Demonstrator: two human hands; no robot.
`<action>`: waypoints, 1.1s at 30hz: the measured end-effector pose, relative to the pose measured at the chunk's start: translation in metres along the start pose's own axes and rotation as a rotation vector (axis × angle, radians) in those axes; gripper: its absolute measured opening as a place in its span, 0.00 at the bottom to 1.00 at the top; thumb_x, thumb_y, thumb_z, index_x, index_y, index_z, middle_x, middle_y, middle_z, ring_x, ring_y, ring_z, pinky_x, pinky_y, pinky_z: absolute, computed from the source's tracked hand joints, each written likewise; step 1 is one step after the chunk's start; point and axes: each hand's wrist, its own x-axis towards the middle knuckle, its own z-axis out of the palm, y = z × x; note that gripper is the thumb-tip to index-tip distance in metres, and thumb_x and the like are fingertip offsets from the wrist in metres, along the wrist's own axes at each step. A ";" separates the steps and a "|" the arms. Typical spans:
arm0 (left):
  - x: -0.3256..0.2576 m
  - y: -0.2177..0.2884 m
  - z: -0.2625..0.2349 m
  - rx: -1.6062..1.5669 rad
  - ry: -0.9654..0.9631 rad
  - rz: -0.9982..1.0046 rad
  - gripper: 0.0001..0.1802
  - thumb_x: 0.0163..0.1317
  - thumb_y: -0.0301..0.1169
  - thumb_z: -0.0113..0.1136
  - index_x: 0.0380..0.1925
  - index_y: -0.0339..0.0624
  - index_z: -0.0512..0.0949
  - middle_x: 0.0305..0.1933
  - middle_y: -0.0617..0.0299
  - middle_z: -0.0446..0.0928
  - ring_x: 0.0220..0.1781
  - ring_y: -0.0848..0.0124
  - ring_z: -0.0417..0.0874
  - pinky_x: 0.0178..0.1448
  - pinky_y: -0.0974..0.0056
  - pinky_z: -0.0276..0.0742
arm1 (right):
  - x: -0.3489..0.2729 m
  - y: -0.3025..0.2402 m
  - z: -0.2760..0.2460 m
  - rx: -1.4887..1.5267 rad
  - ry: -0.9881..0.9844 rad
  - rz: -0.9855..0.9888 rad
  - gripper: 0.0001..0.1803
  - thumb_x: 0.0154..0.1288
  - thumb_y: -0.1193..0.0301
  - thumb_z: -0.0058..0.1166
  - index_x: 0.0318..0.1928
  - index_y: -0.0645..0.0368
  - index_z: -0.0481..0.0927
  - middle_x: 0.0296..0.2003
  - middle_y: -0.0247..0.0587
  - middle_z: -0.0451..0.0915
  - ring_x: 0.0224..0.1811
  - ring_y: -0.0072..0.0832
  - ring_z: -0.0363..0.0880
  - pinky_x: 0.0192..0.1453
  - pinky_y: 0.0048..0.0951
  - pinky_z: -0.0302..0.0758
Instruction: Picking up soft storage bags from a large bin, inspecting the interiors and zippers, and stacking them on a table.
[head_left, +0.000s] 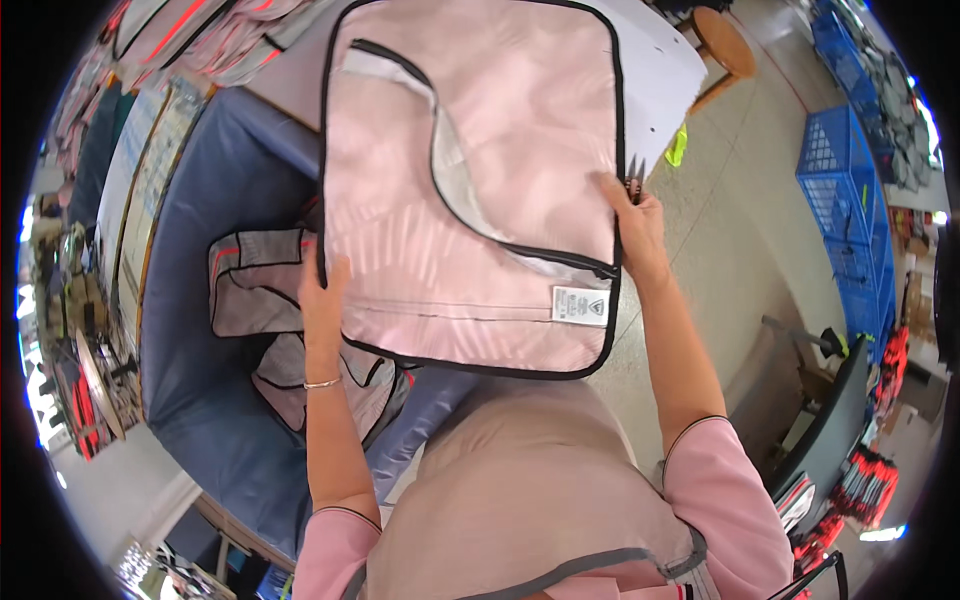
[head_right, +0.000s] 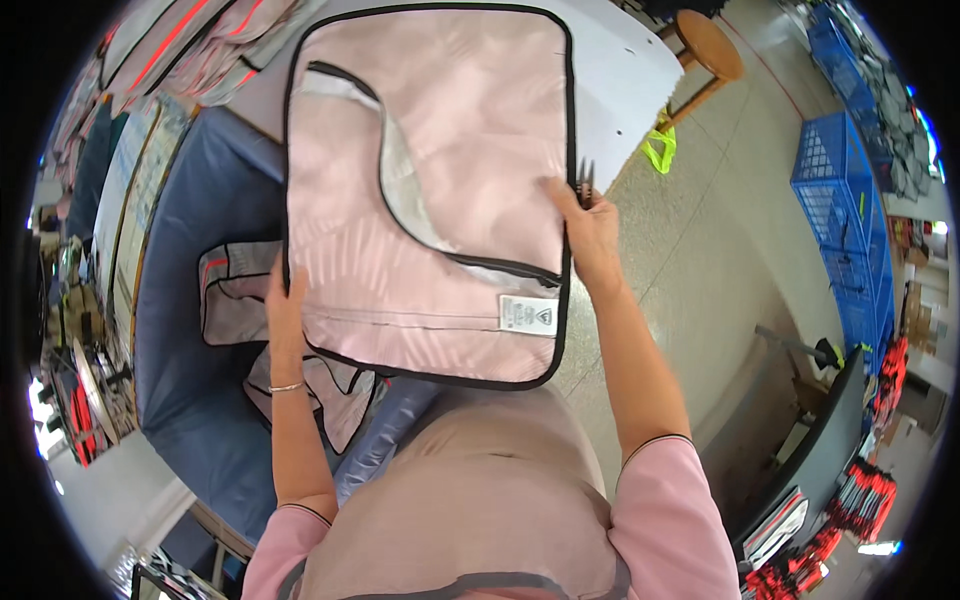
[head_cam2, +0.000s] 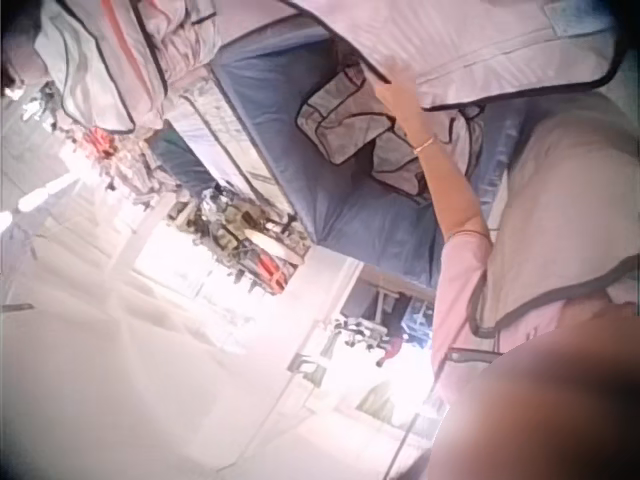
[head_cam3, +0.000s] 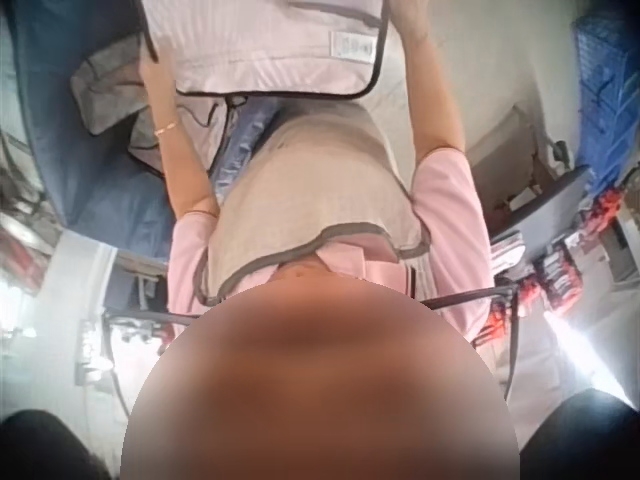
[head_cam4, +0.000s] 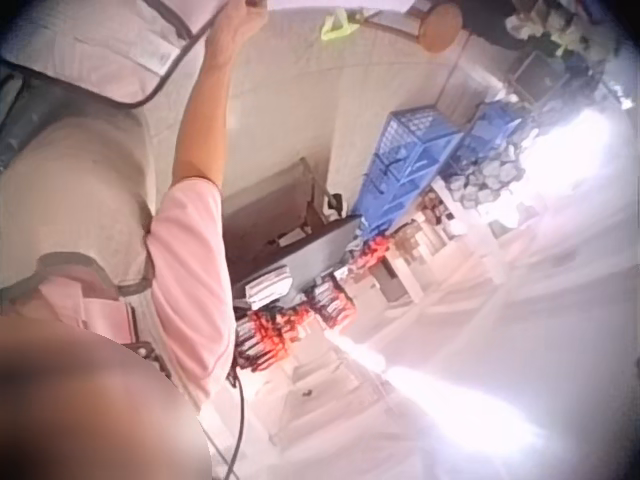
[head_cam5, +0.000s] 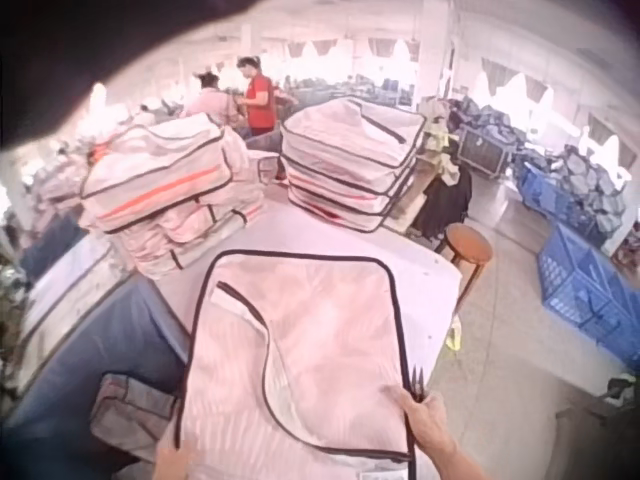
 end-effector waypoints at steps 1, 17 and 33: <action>-0.005 0.000 0.008 0.089 -0.080 -0.102 0.23 0.58 0.30 0.63 0.52 0.30 0.72 0.50 0.52 0.76 0.48 0.69 0.75 0.55 0.63 0.70 | -0.003 -0.001 -0.006 -0.099 -0.025 -0.035 0.15 0.57 0.66 0.64 0.39 0.65 0.80 0.31 0.33 0.80 0.28 0.17 0.75 0.30 0.20 0.72; -0.098 0.029 -0.020 0.525 -0.236 -0.367 0.24 0.66 0.38 0.52 0.57 0.36 0.70 0.58 0.40 0.71 0.52 0.49 0.76 0.58 0.52 0.68 | -0.136 0.105 -0.053 -0.022 0.045 -0.167 0.16 0.53 0.65 0.61 0.36 0.66 0.79 0.25 0.35 0.78 0.29 0.20 0.74 0.34 0.29 0.73; -0.279 0.112 0.073 0.515 -0.672 0.203 0.35 0.58 0.49 0.62 0.47 0.22 0.73 0.45 0.41 0.79 0.41 0.52 0.77 0.49 0.56 0.73 | -0.389 0.175 -0.242 -0.309 0.738 -0.132 0.24 0.57 0.59 0.55 0.46 0.68 0.77 0.41 0.60 0.79 0.45 0.46 0.79 0.52 0.37 0.73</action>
